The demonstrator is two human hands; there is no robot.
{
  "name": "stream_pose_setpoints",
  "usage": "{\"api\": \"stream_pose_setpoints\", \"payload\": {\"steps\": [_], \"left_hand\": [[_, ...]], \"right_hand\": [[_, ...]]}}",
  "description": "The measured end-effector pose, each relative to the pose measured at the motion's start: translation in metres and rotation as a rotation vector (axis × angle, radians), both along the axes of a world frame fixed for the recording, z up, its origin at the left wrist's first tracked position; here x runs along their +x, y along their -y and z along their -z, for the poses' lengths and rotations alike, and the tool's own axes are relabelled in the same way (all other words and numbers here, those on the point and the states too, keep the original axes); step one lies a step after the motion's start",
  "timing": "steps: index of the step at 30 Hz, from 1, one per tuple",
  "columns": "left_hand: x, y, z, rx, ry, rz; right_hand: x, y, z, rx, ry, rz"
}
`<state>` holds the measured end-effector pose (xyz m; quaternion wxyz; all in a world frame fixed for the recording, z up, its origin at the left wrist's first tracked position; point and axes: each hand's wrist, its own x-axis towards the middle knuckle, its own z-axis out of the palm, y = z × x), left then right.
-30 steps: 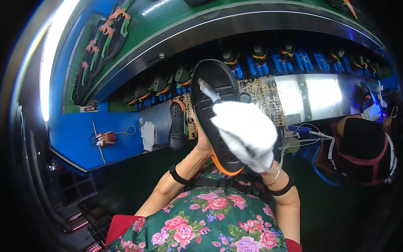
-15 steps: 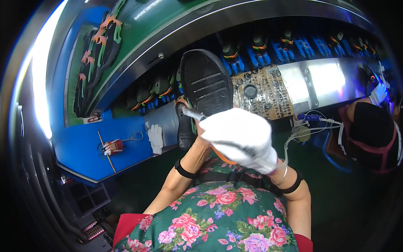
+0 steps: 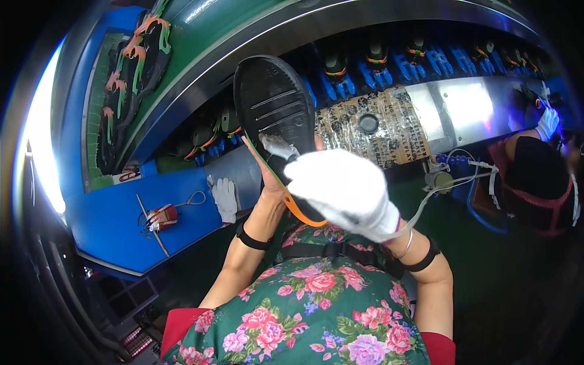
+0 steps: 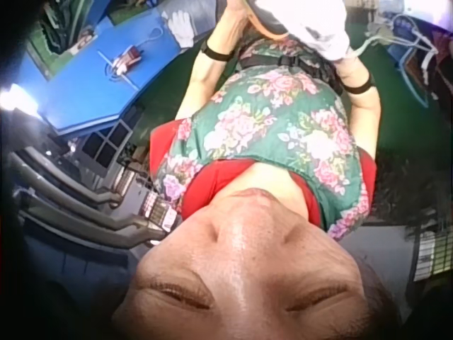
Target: Applying glue to the bottom of shoe soles using a brush.
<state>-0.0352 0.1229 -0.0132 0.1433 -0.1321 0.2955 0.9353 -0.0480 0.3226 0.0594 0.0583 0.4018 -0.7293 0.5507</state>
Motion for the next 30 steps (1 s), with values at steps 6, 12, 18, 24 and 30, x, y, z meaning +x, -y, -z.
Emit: {"api": "stream_pose_setpoints", "payload": {"steps": [6,12,18,24,30], "left_hand": [[0.005,0.022,-0.001,0.203,-0.095,0.123],[-0.001,0.037,-0.008,0.194,-0.113,0.126],[-0.008,0.05,-0.001,0.159,-0.213,0.117],[-0.014,0.054,-0.007,0.115,-0.28,0.152],[-0.026,0.057,-0.012,0.146,-0.312,0.155]], "right_hand": [[0.019,0.024,0.004,-0.108,0.202,0.072],[0.035,0.041,-0.002,0.009,-0.07,0.029],[0.029,0.036,-0.005,-0.111,0.145,0.085],[0.033,0.038,0.002,-0.225,0.257,0.066],[0.034,0.036,-0.006,-0.095,0.076,0.077]]}}
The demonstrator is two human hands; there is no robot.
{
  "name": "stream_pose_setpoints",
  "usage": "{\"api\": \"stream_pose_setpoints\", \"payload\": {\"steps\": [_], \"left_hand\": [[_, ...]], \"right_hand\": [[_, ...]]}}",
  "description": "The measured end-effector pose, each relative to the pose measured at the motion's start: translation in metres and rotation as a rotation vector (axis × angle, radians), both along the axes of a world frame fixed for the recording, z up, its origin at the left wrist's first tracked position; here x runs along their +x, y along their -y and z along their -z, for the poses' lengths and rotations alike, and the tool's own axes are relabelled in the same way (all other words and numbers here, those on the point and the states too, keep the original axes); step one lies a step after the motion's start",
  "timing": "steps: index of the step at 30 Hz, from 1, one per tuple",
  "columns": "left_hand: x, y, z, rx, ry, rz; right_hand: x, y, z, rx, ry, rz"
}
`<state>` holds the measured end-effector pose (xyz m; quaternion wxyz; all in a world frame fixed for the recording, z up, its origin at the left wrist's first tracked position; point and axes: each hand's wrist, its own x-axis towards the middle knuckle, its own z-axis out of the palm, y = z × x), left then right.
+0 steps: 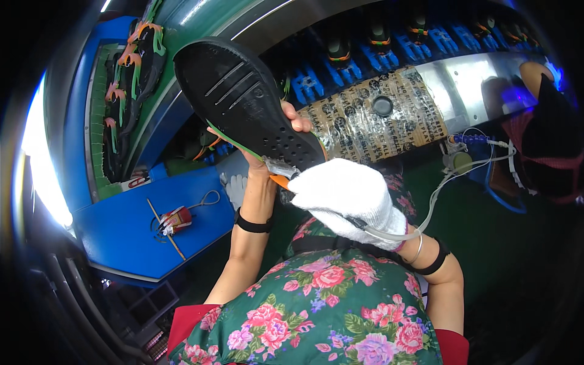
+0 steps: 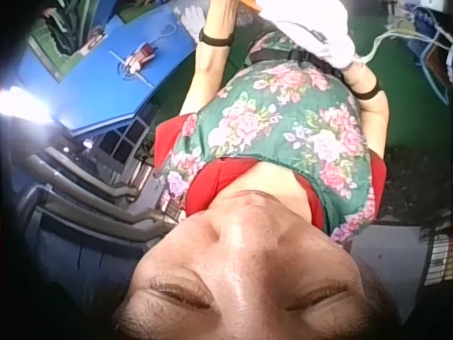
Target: Applying glue to the bottom of shoe soles using a brush.
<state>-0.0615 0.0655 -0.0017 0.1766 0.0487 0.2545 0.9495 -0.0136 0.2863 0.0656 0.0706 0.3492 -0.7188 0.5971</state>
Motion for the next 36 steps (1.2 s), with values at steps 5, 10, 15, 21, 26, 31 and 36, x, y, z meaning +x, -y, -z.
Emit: {"api": "stream_pose_setpoints", "payload": {"steps": [5,10,15,21,26,31,36], "left_hand": [[-0.008,-0.012,-0.016,-0.07,-0.052,-0.073],[-0.014,-0.016,-0.017,-0.109,-0.155,-0.088],[-0.022,-0.023,-0.019,-0.072,-0.201,-0.007],[-0.027,-0.021,-0.019,-0.082,-0.187,0.017],[-0.028,-0.021,-0.017,-0.108,-0.176,0.013],[-0.029,-0.019,-0.006,-0.07,-0.133,-0.001],[-0.027,-0.018,-0.003,-0.027,-0.133,-0.003]], "right_hand": [[-0.009,-0.012,0.012,-0.177,0.205,0.032],[-0.007,-0.016,0.009,-0.094,0.15,0.016],[-0.01,-0.025,0.016,-0.195,0.308,0.025],[-0.007,-0.029,0.009,-0.144,0.301,0.018],[0.0,-0.027,0.005,-0.061,0.164,0.038],[0.006,-0.026,0.005,0.003,0.025,-0.067],[0.006,-0.022,-0.003,-0.079,0.135,0.112]]}}
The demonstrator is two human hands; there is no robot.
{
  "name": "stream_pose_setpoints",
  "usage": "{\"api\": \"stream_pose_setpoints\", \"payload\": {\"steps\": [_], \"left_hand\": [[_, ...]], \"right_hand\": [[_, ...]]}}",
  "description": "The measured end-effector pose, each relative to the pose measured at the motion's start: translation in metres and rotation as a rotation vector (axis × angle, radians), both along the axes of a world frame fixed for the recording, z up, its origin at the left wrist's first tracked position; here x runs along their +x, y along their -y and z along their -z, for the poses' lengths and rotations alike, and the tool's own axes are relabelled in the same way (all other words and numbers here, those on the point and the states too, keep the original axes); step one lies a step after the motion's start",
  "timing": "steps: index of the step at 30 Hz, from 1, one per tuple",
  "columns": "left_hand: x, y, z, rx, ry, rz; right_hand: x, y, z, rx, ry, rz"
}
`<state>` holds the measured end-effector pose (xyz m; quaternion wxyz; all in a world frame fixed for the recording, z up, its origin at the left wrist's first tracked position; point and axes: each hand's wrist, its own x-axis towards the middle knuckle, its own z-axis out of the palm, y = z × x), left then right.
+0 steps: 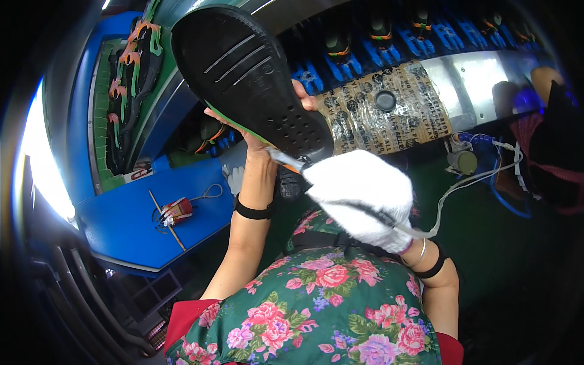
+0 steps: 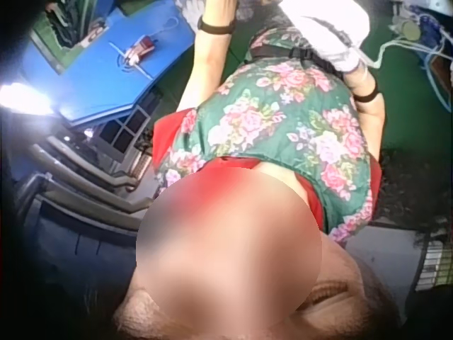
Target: Applying glue to the bottom of shoe soles using a brush.
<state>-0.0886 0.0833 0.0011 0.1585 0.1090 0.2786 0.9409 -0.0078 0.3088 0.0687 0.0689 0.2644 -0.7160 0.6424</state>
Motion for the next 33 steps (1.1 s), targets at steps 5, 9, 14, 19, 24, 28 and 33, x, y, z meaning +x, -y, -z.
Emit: {"api": "stream_pose_setpoints", "payload": {"steps": [5,9,14,19,24,28,33], "left_hand": [[0.007,-0.002,-0.008,-0.009,0.012,0.002],[0.007,-0.001,-0.009,-0.099,-0.049,-0.003],[0.007,-0.007,-0.013,-0.051,-0.066,0.06],[0.004,-0.01,-0.016,-0.05,-0.036,0.097],[-0.015,-0.014,-0.02,-0.08,-0.232,0.215],[-0.013,-0.019,-0.025,0.064,-0.027,0.386],[-0.007,-0.001,0.009,-0.091,0.055,0.397]], "right_hand": [[0.01,-0.005,0.017,0.004,0.039,0.029],[0.013,-0.004,0.016,0.059,-0.01,0.051],[0.012,-0.01,0.021,-0.251,0.343,-0.062],[0.012,-0.016,0.017,0.051,-0.084,-0.004],[0.008,-0.016,0.023,-0.083,-0.002,-0.232],[0.005,-0.021,0.013,-0.02,-0.072,-0.156],[0.014,-0.011,0.027,0.12,-0.2,-0.284]]}}
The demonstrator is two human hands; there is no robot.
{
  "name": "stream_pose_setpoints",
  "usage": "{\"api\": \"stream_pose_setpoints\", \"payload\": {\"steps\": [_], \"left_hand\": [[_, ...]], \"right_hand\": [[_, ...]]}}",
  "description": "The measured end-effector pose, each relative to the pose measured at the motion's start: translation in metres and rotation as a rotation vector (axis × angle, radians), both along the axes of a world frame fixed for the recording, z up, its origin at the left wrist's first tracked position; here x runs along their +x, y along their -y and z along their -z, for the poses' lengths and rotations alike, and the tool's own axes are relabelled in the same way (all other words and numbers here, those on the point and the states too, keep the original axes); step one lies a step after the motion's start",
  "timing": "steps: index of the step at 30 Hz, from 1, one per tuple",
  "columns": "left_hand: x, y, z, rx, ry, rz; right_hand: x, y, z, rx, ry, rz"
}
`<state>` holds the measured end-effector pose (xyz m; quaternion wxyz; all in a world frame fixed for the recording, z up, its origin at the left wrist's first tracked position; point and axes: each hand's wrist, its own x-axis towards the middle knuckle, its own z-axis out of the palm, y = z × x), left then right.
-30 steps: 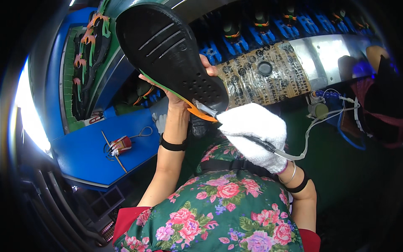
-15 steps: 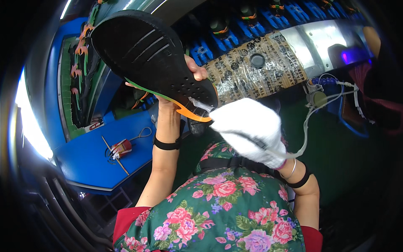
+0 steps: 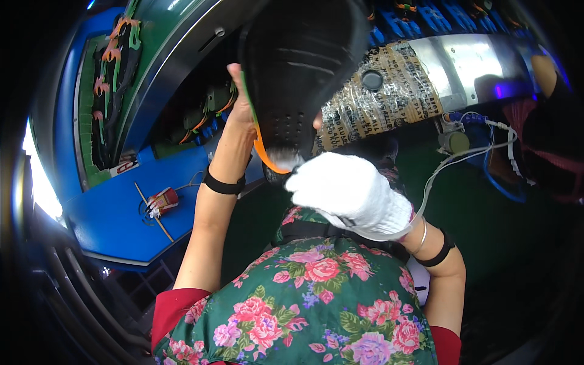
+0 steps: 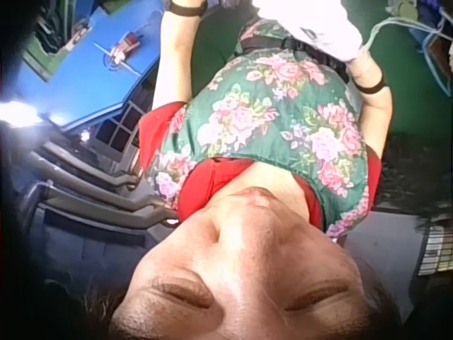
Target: Applying glue to the bottom of shoe soles using a brush.
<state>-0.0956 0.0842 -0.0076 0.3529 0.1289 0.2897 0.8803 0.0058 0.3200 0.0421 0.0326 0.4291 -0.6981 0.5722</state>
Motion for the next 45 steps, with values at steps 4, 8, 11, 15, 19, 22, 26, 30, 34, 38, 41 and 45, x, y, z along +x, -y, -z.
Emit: {"api": "stream_pose_setpoints", "payload": {"steps": [4,8,11,15,19,22,26,30,34,38,41,45], "left_hand": [[0.01,0.01,0.004,-0.194,0.142,0.003],[0.006,0.007,-0.01,-0.472,0.163,0.095],[0.006,-0.001,-0.015,-0.673,0.125,0.086],[0.004,0.002,-0.008,-0.562,0.223,0.063],[0.012,-0.002,0.008,-0.159,0.37,0.178],[0.023,-0.009,0.018,0.197,0.567,0.043],[0.046,-0.023,0.036,0.323,0.776,-0.061],[0.063,-0.033,0.045,0.4,0.541,-0.134],[0.073,-0.042,0.028,-0.238,0.325,-0.273],[0.079,-0.02,0.036,-0.344,0.292,-0.132],[0.082,-0.026,0.028,0.223,0.51,-0.208],[0.069,-0.055,-0.025,0.463,0.536,-0.156]], "right_hand": [[-0.005,-0.004,-0.007,-0.165,0.272,-0.155],[-0.005,-0.001,0.005,0.075,-0.042,-0.101],[-0.013,0.003,0.002,-0.005,0.027,-0.19],[-0.021,-0.001,0.001,0.03,0.083,-0.071],[-0.021,-0.013,-0.005,-0.261,0.676,-0.12],[-0.02,-0.024,0.001,-0.684,1.085,0.119],[-0.024,-0.025,-0.009,-0.501,0.907,0.329],[-0.043,-0.03,-0.014,-0.098,0.484,0.403],[-0.058,-0.046,-0.015,-0.09,0.354,0.254],[-0.059,-0.05,-0.023,-0.054,0.1,0.222],[-0.047,-0.047,-0.032,-0.055,0.066,0.287],[-0.037,-0.045,-0.045,-0.025,0.02,0.493]]}}
